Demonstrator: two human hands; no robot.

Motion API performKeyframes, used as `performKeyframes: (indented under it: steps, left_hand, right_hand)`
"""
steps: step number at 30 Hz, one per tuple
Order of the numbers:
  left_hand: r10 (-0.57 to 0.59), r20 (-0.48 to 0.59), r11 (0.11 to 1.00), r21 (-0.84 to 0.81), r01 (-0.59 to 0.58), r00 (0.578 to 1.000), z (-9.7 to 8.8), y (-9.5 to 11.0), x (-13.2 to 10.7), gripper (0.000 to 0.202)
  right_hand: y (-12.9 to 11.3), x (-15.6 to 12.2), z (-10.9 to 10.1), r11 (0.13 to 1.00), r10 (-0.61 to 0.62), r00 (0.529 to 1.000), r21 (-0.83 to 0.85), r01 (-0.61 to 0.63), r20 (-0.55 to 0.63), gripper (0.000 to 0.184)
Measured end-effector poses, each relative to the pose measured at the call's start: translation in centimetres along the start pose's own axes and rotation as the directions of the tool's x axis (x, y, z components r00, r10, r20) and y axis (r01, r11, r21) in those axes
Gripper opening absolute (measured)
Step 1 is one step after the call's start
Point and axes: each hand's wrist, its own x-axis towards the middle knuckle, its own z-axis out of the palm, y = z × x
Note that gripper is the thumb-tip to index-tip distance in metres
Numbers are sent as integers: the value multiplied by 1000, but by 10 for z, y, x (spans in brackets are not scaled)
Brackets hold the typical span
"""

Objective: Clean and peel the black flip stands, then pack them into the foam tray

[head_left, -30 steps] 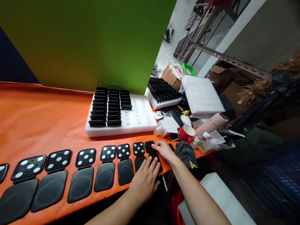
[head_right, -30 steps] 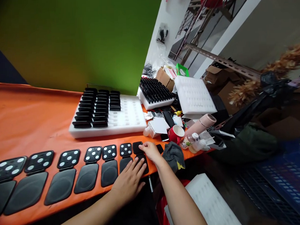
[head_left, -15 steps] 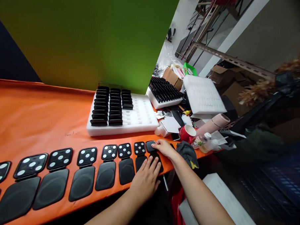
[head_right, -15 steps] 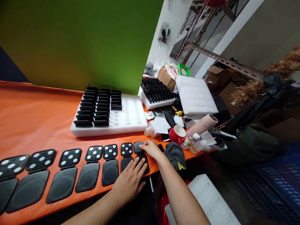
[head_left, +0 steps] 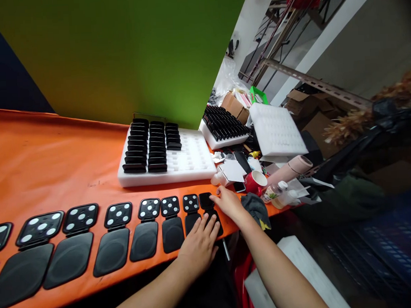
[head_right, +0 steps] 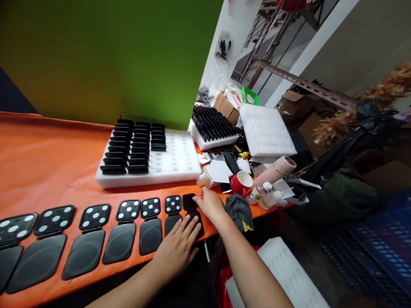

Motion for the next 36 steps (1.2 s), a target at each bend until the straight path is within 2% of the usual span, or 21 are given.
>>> performKeyframes:
  steps: [5, 10, 16, 19, 23, 27, 31, 36]
  left_hand:
    - [2, -8, 1000, -2, -2, 1000, 1, 1, 0, 56]
    - [5, -6, 1000, 3, -5, 1000, 3, 1, 0, 58]
    - [20, 1, 1000, 19, -20, 1000, 2, 0, 0, 60]
    - [21, -4, 1000, 24, -21, 1000, 1, 0, 0, 60]
    - [11, 5, 1000, 10, -11, 1000, 0, 0, 0, 59]
    - [0, 13, 999, -38, 0, 1000, -1, 1, 0, 56]
    - [-15, 23, 996, -87, 17, 1000, -4, 1, 1, 56]
    - [-49, 46, 979, -194, 57, 998, -15, 1, 3, 60]
  right_hand:
    - [38, -17, -23, 994, 45, 998, -103, -40, 43, 22]
    - [60, -22, -21, 987, 101, 992, -129, -91, 74, 36]
    - [58, -12, -17, 985, 145, 989, -101, -142, 20, 38]
    - [59, -9, -19, 988, 145, 988, -70, -141, 54, 31]
    - [63, -7, -19, 991, 136, 987, -26, -134, 90, 31]
    - [64, -11, -21, 991, 134, 991, 14, -134, 27, 27]
    - [62, -18, -28, 990, 120, 993, 68, -120, 10, 15]
    - [57, -23, -39, 978, 99, 995, 186, -96, -6, 16]
